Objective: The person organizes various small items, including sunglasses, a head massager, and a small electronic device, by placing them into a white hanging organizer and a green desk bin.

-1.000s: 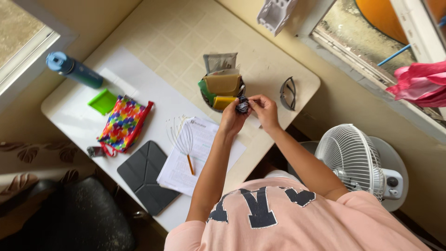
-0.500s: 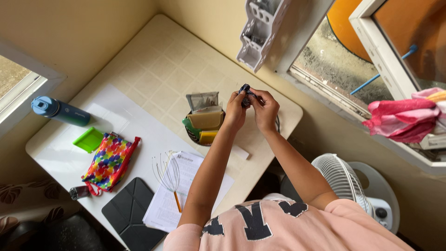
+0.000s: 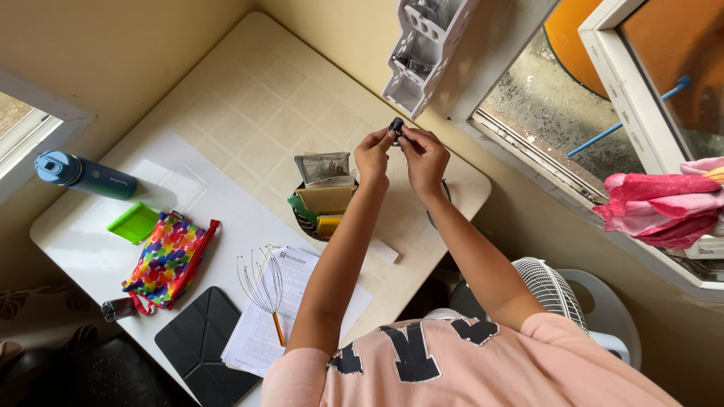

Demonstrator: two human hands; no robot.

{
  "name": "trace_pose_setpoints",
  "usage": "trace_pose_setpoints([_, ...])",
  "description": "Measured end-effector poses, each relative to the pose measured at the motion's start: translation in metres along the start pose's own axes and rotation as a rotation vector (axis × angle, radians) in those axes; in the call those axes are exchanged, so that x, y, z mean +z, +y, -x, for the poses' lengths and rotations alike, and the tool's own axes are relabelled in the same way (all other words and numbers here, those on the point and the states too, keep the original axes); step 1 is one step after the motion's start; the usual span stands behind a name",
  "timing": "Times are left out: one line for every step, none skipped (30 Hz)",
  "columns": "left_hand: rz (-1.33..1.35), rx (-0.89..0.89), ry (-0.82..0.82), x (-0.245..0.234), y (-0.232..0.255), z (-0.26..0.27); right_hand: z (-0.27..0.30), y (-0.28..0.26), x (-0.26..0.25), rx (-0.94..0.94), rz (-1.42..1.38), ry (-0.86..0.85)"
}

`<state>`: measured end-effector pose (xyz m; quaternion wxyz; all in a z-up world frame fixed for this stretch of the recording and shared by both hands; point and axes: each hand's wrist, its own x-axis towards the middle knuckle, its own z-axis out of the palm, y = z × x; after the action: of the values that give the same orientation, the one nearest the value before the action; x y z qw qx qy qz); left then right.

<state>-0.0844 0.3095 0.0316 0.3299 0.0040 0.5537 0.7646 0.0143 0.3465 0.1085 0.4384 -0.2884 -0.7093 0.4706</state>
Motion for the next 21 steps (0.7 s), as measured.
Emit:
trace_pose_setpoints([-0.003,-0.004,0.002,0.000,-0.002,-0.005,-0.003,0.004,0.001,-0.005,0.016,0.002])
trace_pose_setpoints([0.008,-0.030,-0.014,0.000,-0.001,-0.014,-0.008,0.007,0.003,-0.017,0.028,0.003])
trace_pose_setpoints([0.020,-0.057,-0.030,0.000,-0.001,-0.021,-0.010,0.009,0.005,-0.018,0.024,0.002])
trace_pose_setpoints([0.019,-0.045,-0.034,0.004,0.001,-0.029,-0.017,0.010,0.006,-0.068,0.064,0.008])
trace_pose_setpoints([0.025,-0.033,-0.031,0.009,0.002,-0.036,-0.023,0.010,0.008,-0.119,0.105,0.015])
trace_pose_setpoints([0.032,-0.017,-0.034,0.016,0.004,-0.046,-0.030,0.010,0.009,-0.134,0.099,0.022])
trace_pose_setpoints([0.033,-0.002,-0.042,0.020,0.006,-0.053,-0.035,0.011,0.010,-0.273,0.205,0.022])
trace_pose_setpoints([-0.016,0.026,-0.025,0.025,0.009,-0.060,-0.041,0.013,0.011,-0.414,0.311,0.029])
trace_pose_setpoints([-0.064,0.053,-0.007,0.030,0.013,-0.068,-0.047,0.015,0.011,-0.431,0.306,0.045])
trace_pose_setpoints([-0.063,0.069,-0.019,0.034,0.017,-0.074,-0.051,0.019,0.010,-0.507,0.391,-0.009])
trace_pose_setpoints([-0.076,0.029,-0.013,0.038,0.021,-0.080,-0.056,0.024,0.009,-0.581,0.479,-0.062])
trace_pose_setpoints([-0.089,-0.018,-0.004,0.040,0.021,-0.085,-0.061,0.031,0.008,-0.591,0.479,-0.053])
trace_pose_setpoints([-0.088,-0.007,-0.012,0.043,0.022,-0.091,-0.066,0.038,0.008,-0.621,0.604,-0.114])
trace_pose_setpoints([-0.080,-0.035,-0.023,0.044,0.022,-0.097,-0.069,0.045,0.009,-0.649,0.730,-0.178])
trace_pose_setpoints([-0.073,-0.063,-0.034,0.045,0.020,-0.104,-0.071,0.050,0.010,-0.657,0.731,-0.171])
trace_pose_setpoints([-0.068,-0.054,-0.040,0.048,0.016,-0.111,-0.072,0.053,0.010,-0.570,0.733,-0.250])
trace_pose_setpoints([-0.136,-0.073,-0.040,0.051,0.011,-0.120,-0.074,0.054,0.009,-0.481,0.733,-0.330])
trace_pose_setpoints([-0.204,-0.090,-0.039,0.053,0.005,-0.128,-0.075,0.056,0.008,-0.491,0.735,-0.323])
trace_pose_setpoints([-0.200,-0.081,-0.044,0.056,-0.002,-0.137,-0.075,0.057,0.008,-0.229,0.656,-0.386])
trace_pose_setpoints([-0.192,-0.073,-0.083,0.059,-0.009,-0.144,-0.073,0.061,0.009,0.032,0.568,-0.447])
trace_pose_setpoints([-0.184,-0.064,-0.121,0.062,-0.016,-0.150,-0.073,0.067,0.010,0.023,0.569,-0.443])
